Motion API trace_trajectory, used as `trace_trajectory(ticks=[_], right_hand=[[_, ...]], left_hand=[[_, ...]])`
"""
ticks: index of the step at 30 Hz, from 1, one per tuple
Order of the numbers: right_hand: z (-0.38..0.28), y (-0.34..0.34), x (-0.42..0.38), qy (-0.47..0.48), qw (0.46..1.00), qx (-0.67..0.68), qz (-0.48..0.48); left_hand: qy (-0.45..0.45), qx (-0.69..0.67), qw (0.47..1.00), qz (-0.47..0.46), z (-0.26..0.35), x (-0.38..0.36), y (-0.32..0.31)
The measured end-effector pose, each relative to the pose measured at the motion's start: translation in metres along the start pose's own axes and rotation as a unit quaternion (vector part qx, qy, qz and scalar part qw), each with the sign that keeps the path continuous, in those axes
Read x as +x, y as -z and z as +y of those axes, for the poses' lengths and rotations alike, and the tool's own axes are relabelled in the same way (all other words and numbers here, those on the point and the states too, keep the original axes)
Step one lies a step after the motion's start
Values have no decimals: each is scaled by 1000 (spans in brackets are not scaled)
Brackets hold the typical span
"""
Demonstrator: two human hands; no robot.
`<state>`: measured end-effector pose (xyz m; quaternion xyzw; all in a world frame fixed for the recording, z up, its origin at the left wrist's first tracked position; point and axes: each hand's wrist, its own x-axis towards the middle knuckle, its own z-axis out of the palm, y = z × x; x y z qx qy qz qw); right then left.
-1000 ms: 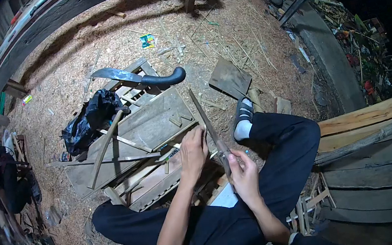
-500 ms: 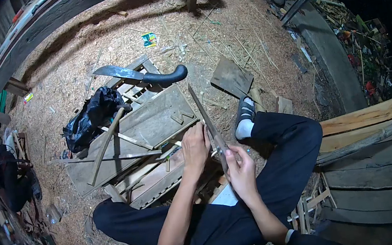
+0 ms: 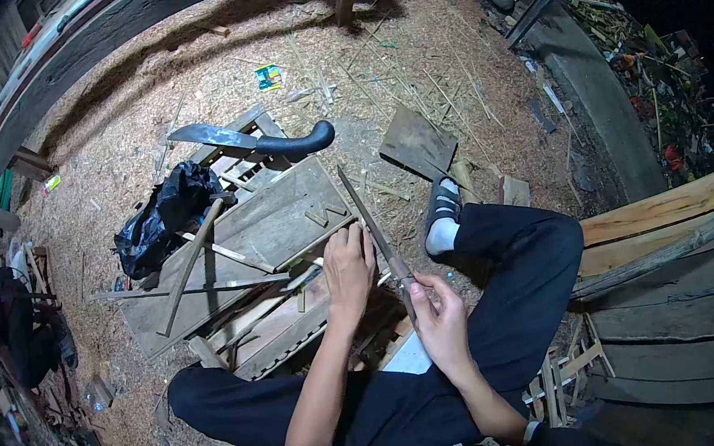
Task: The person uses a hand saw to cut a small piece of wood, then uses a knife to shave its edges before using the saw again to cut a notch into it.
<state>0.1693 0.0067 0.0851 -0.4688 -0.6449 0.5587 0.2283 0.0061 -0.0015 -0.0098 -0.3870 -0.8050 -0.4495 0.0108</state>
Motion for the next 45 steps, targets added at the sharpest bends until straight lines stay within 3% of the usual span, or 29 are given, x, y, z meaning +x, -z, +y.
trace_trajectory(ticks=[3,6,13,19,21,23,25,26,27,29,33,37,39,43,45], right_hand=[[-4,2,3,-66,998,-5,-13],[-6,-4,2,25,998,-57,6],[-1,-20,13,-15,1000,10,12],[-3,-11,-2,3,1000,-8,28],[-12,-16,3,12,995,-93,10],[-10,-17,-6,23,997,-67,13],[3,-12,-9,73,996,-45,27],[11,-18,-6,178,980,-63,69],[5,-19,-6,176,980,-67,68],[-9,-19,-5,54,994,-90,26],[-11,-3,-24,52,997,-49,27],[-6,-5,-24,98,987,-122,26],[-23,3,-28,-19,998,-54,-8],[-18,-6,-26,43,999,2,1],[-9,-3,-31,70,996,-48,-6]], left_hand=[[4,-13,1000,-13,-3,-1,-2],[23,-39,999,-23,-3,-3,-2],[32,-76,996,-30,-7,-1,0],[24,-88,996,-24,-9,0,-2],[38,-83,996,-15,-11,2,-3],[42,-72,996,-32,-10,1,2],[36,-94,995,-11,-10,3,-3],[38,-97,995,-12,-12,0,-4],[38,-94,995,-14,-12,-1,-3],[32,-90,995,-13,-11,3,-3],[33,-96,995,-3,-13,3,-2],[38,-98,994,-14,-10,-1,-4],[46,-110,993,-23,-11,2,-1],[46,-97,994,-36,-11,3,0],[44,-91,994,-36,-13,-1,0]])
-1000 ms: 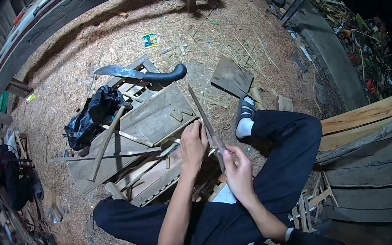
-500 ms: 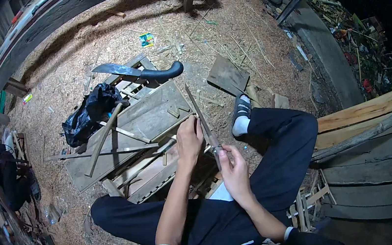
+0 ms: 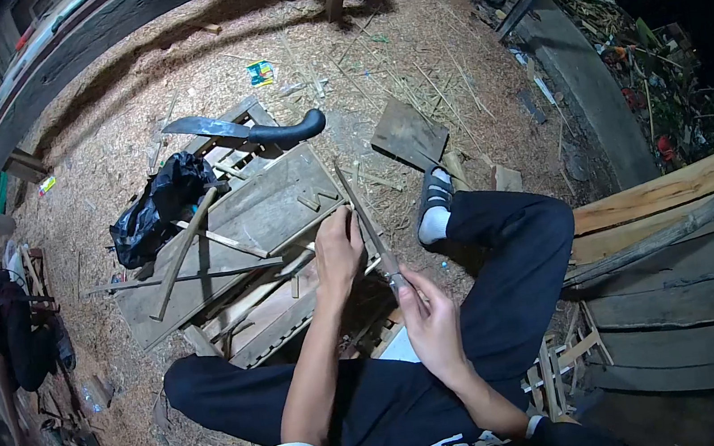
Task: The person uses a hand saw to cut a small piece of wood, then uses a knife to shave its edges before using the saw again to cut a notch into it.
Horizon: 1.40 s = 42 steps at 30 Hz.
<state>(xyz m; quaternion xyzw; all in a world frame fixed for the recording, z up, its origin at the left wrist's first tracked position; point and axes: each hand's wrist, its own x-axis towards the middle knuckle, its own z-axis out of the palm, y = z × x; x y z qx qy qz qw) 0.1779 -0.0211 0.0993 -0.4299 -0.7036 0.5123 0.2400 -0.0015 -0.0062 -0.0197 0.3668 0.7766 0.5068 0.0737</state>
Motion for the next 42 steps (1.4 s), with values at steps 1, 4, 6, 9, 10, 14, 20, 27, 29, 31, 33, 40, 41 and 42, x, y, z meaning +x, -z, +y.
trace_trajectory(ticks=[1,4,6,9,10,14,20,27,29,31,33,40,41,42], right_hand=[[5,3,-3,-2,1000,13,7],[-5,9,-8,-40,997,62,10],[-7,7,-11,-80,996,42,0],[-4,11,-12,-89,995,51,-7],[-4,13,-12,-90,994,59,-5],[-2,16,-10,-102,993,56,-8],[-2,13,-4,-68,990,119,26],[29,-18,36,-17,992,121,22],[41,-18,37,-17,991,130,25],[43,-18,39,-21,989,141,27],[46,-18,40,-10,989,150,17],[48,-16,39,-21,990,135,18],[50,-17,33,9,993,118,29],[46,-19,32,40,993,100,39]], left_hand=[[-5,-13,1000,0,-1,0,1],[-18,-31,999,12,-2,3,0],[-25,-13,1000,-2,-3,4,2],[-29,-18,999,-2,0,1,4],[-37,-23,999,8,1,1,3],[-36,-2,999,-6,3,3,3],[-27,10,999,-17,2,1,2],[-60,13,998,2,4,-4,4],[-44,36,998,-14,5,-3,4],[-37,44,998,-16,6,-4,4],[-34,52,998,-20,7,-3,4],[-21,-9,1000,7,12,-2,-1],[-15,-30,999,7,12,-1,0],[-15,-29,999,7,10,-1,-1]])
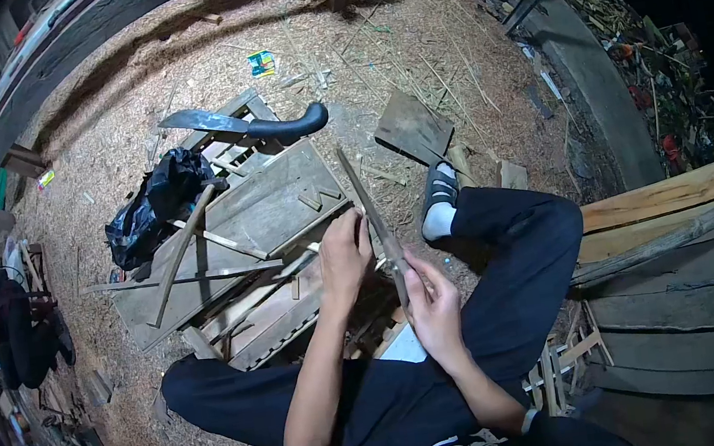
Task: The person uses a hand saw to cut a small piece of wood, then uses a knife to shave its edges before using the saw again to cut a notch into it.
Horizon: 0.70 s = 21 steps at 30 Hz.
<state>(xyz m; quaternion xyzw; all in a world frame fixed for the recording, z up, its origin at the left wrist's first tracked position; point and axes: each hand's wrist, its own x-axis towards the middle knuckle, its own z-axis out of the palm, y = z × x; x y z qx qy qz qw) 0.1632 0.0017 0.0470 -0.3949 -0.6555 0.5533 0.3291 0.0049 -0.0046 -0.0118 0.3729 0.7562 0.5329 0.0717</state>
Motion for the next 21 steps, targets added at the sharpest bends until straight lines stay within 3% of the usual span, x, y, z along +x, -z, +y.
trace_trajectory(ticks=[3,7,10,14,16,18,21], right_hand=[[-16,0,9,-60,998,11,-16],[-11,-12,13,11,1000,4,13],[-17,-3,7,-75,997,16,-8],[-24,-6,24,-56,996,-49,-40],[-26,-2,16,-80,996,1,-35],[-25,2,17,-31,999,-13,-32],[-24,-9,24,-70,997,-28,-24]], left_hand=[[-9,11,1000,-9,-4,-1,-2],[-4,49,999,-18,-4,0,1],[-2,39,999,-17,-4,0,-3],[-8,41,999,-23,-5,-3,1],[4,45,999,-24,-3,-2,0],[0,39,999,-20,-3,-2,-3],[-11,55,998,-17,-6,-3,-2]])
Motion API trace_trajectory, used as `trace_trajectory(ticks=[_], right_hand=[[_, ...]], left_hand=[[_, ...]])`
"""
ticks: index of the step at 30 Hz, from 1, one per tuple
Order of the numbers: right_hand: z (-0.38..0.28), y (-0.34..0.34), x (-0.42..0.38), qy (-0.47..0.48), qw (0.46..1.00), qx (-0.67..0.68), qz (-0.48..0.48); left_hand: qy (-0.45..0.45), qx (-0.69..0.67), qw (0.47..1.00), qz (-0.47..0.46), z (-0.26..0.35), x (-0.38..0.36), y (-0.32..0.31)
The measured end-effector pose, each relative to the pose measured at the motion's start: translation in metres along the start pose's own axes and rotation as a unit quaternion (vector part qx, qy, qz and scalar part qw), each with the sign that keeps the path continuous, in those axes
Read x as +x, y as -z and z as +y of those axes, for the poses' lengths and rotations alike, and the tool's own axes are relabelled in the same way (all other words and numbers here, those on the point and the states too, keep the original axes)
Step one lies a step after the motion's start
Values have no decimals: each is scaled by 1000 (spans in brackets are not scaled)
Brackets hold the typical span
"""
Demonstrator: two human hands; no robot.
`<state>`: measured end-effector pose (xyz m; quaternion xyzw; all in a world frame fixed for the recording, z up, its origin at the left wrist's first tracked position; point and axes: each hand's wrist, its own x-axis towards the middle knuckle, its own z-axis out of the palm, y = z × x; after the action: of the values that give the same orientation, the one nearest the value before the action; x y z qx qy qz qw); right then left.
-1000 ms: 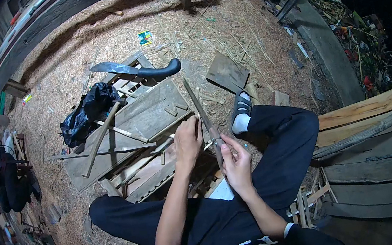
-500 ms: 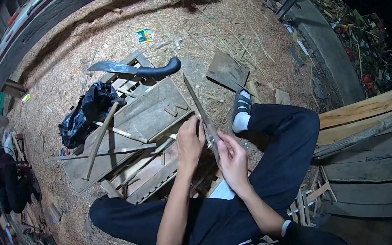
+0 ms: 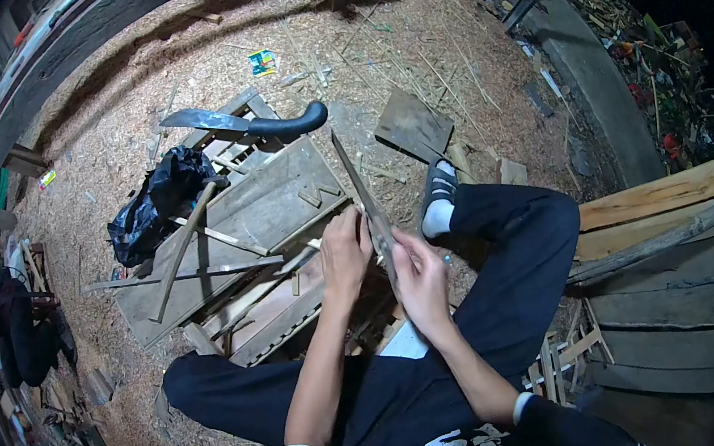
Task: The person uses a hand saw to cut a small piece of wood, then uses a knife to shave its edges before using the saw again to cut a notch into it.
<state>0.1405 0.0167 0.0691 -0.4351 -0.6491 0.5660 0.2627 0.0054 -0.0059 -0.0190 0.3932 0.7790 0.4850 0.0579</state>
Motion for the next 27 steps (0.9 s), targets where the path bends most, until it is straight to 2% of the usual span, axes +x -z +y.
trace_trajectory(ticks=[2,4,5,7,10,13,18,21,27], right_hand=[[0,6,-10,12,1000,22,1],[-2,13,-12,54,998,-33,-1],[1,8,-2,-19,1000,9,-11],[-14,-4,6,44,998,-40,-1],[4,8,-1,-16,1000,-5,7],[27,-3,13,17,1000,4,15],[16,6,-7,-11,998,67,10],[-8,11,-11,-52,998,19,-5],[-14,15,-14,-43,999,-13,-15]], left_hand=[[7,1,1000,7,-1,-2,-1],[3,-10,1000,2,3,2,-1],[-10,-14,1000,11,4,1,-1],[-23,-14,999,23,5,-2,1],[-18,0,1000,-8,3,-3,3],[17,-9,1000,13,7,-1,0],[19,9,1000,13,2,1,-3],[10,-2,1000,6,2,1,-1],[18,-14,1000,-10,3,-1,2]])
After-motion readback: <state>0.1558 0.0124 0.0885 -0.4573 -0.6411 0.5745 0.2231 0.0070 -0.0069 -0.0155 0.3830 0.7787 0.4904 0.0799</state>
